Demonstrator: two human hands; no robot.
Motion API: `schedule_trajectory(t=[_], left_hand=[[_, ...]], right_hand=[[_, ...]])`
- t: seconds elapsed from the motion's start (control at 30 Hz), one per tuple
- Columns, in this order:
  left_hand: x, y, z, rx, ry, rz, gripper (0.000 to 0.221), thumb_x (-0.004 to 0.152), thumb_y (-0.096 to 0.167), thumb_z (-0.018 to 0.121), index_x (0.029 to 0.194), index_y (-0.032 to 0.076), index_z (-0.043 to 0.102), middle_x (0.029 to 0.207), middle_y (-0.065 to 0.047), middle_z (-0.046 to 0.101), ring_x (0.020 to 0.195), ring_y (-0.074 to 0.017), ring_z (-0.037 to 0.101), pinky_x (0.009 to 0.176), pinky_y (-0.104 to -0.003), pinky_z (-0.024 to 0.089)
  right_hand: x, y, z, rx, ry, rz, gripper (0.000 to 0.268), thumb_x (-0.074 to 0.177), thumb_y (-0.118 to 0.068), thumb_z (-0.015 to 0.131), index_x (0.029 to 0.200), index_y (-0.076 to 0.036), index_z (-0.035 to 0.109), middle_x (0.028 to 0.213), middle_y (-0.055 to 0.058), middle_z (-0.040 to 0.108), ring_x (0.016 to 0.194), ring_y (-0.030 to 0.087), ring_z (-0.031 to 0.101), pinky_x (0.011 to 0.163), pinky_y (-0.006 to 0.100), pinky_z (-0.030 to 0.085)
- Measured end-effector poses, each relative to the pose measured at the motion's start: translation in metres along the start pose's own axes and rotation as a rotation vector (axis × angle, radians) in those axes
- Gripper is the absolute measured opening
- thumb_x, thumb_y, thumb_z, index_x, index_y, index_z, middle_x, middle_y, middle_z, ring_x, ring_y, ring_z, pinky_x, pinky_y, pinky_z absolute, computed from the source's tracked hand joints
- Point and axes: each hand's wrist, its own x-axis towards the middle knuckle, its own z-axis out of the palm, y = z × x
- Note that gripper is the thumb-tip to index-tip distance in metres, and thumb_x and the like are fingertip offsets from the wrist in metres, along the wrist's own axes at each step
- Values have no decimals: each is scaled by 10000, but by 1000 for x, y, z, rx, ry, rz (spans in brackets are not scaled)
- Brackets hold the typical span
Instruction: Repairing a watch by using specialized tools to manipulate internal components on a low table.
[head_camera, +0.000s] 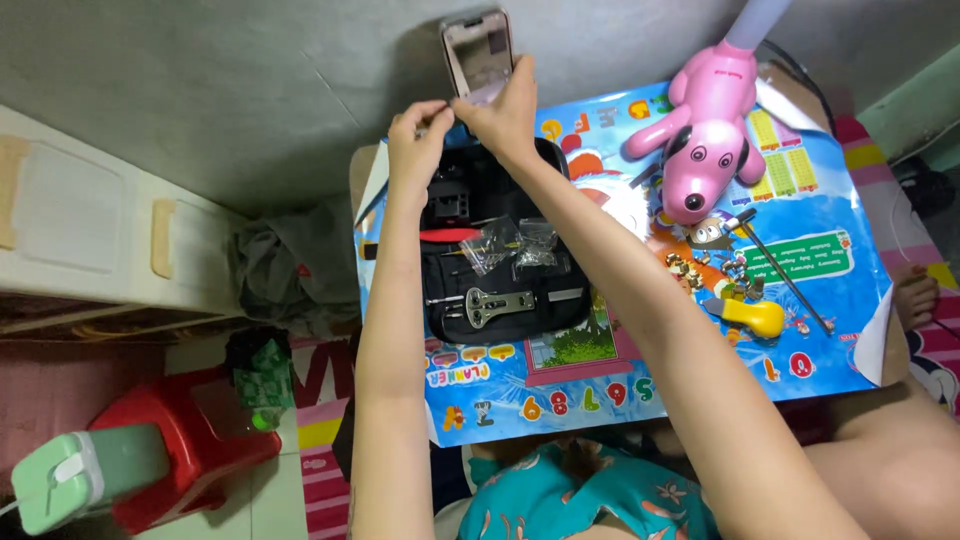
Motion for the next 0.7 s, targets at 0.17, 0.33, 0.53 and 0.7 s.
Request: schedule_trajectory(t=[0.17, 0.33, 0.53, 0.7], left_hand=[[-6, 22, -6, -59, -56, -99, 300, 897, 337, 689, 1128, 159, 759, 1024, -51, 551, 695, -118, 577, 423, -276, 490], [-7, 27, -16, -25, -2, -45, 295, 875, 341, 710, 1103, 157, 742, 1037, -42, 602, 896, -129, 625, 582, -297, 563], [-23, 55, -36, -3, 83, 280, 202, 959, 156, 675, 1155, 117, 702, 1115, -44, 698, 1036, -173, 690, 937, -309, 552], [-21, 52, -17, 136, 116, 322, 322, 877, 130, 690, 1192, 196, 683, 1115, 1, 720, 1016, -166, 672, 845, -313, 520]], right_hand=[[10, 20, 13, -67, -2, 13, 700, 598, -384, 863, 1028, -74, 406, 1015, 78, 488, 965, 286, 537, 854, 422, 445], [13, 0, -10, -90, -35, 93, 877, 570, -430, 933, 1209, -95, 434, 1222, 86, 548, 1168, 325, 529, 928, 432, 481], [27, -12, -61, -118, 32, 0, 686, 480, -149, 806, 1090, -114, 493, 1122, 110, 527, 1062, 311, 547, 934, 392, 454], [31, -6, -89, -199, -254, -187, 709, 587, 22, 679, 1252, -46, 445, 1105, 187, 471, 922, 352, 496, 656, 464, 436]])
